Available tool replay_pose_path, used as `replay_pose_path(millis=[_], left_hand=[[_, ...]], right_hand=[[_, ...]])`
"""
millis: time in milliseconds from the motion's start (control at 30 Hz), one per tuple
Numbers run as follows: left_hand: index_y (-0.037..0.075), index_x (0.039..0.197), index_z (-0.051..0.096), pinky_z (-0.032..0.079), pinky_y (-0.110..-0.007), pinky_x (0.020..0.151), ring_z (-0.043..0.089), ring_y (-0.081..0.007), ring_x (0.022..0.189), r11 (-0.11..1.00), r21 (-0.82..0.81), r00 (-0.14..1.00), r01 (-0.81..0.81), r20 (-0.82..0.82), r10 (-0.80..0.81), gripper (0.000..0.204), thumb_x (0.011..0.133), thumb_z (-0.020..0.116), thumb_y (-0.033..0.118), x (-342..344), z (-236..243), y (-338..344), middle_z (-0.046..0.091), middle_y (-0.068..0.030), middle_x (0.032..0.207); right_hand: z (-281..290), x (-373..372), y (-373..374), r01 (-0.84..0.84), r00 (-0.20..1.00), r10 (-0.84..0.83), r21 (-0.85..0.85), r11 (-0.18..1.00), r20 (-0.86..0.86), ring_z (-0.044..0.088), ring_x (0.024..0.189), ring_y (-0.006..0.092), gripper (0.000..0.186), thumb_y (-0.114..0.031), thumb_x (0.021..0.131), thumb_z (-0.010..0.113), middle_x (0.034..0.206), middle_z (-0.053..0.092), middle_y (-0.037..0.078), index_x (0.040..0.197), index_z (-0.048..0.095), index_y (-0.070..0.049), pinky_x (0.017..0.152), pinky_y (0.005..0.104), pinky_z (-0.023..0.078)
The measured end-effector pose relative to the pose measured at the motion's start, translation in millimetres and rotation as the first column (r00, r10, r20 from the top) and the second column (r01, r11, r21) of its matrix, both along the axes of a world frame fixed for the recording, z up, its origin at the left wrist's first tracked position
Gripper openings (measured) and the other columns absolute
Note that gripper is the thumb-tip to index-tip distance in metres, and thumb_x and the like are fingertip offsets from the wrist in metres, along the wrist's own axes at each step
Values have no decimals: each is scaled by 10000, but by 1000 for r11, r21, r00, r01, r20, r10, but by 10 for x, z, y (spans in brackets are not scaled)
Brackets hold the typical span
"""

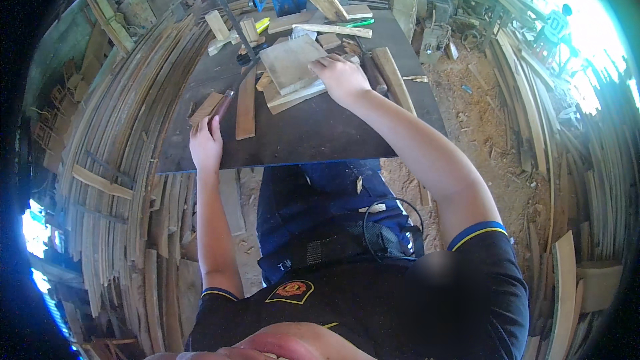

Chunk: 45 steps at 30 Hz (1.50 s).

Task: The person uses a chisel and mallet to carve a small wooden block on a workbench. They repeatedly strike the chisel to remove wood shavings, then inspect the carved surface and adjust the block's position. The person also uses a sanding block to smooth the wood and continues carving with the chisel.

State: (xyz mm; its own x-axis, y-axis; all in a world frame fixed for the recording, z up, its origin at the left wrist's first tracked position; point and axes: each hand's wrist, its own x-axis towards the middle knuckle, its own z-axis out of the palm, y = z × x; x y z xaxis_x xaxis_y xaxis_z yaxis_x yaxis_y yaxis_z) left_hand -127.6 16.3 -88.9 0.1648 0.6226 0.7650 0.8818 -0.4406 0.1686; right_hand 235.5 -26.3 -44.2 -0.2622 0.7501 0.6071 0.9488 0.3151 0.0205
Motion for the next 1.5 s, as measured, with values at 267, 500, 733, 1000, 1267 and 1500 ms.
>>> replay_pose_path(millis=[267, 500, 733, 1000, 1267, 1500], left_hand=[[18, 1097, 680, 513, -493, 831, 644, -394, 910, 996, 60, 994, 70, -85, -65, 273, 1001, 612, 265, -598, 75, 41, 690, -198, 971], [37, 1088, 674, 514, -488, 840, 651, -389, 924, 995, 98, 993, -21, -117, 32, 254, 1001, 613, 268, -963, 110, 35, 695, -187, 978], [73, 1117, 698, 518, -460, 893, 671, -394, 984, 963, -253, 996, -89, -45, 80, 315, 982, 635, 351, -1031, 228, 456, 717, -186, 1045], [160, 1159, 726, 510, -431, 918, 655, -315, 1061, 957, -219, 968, -189, -207, 144, 381, 932, 675, 461, -856, 330, 718, 682, -103, 1135], [23, 1239, 662, 496, -423, 1001, 632, -373, 1175, 878, -446, 963, -172, -264, 54, 759, 758, 800, 594, -621, 419, 621, 685, -229, 1158], [-3, 1246, 617, 486, -431, 1019, 638, -385, 1169, 755, -638, 979, -154, -203, 28, 788, 717, 865, 526, -468, 543, 693, 668, -266, 1219]], right_hand=[[-92, -38, 0, 28, 1000, -28, 57, 998, -3, 631, 1171, 261, 328, -52, 854, 584, 1141, 672, 68, 1173, 625, -115, 971, 432, 507], [-58, -60, -24, 69, 998, -69, 18, 997, 0, 626, 1190, 250, 348, -49, 862, 563, 1160, 683, 65, 1197, 626, -116, 992, 433, 490], [-59, -76, -32, 76, 996, -77, -10, 997, -42, 622, 1199, 241, 363, -15, 861, 557, 1197, 684, 60, 1201, 639, -115, 993, 428, 489], [-84, -44, -15, 76, 996, -75, 27, 997, -55, 663, 1098, 267, 371, 26, 832, 560, 1179, 682, 47, 1171, 629, -109, 912, 414, 533], [-66, -67, -34, 87, 995, -89, -34, 996, -51, 666, 1090, 284, 365, 18, 837, 552, 1160, 679, 78, 1170, 631, -109, 926, 428, 525], [-117, -48, 17, 75, 997, -75, 5, 997, -26, 670, 1113, 270, 261, -50, 866, 567, 1110, 672, 88, 1120, 605, -98, 949, 470, 500]])
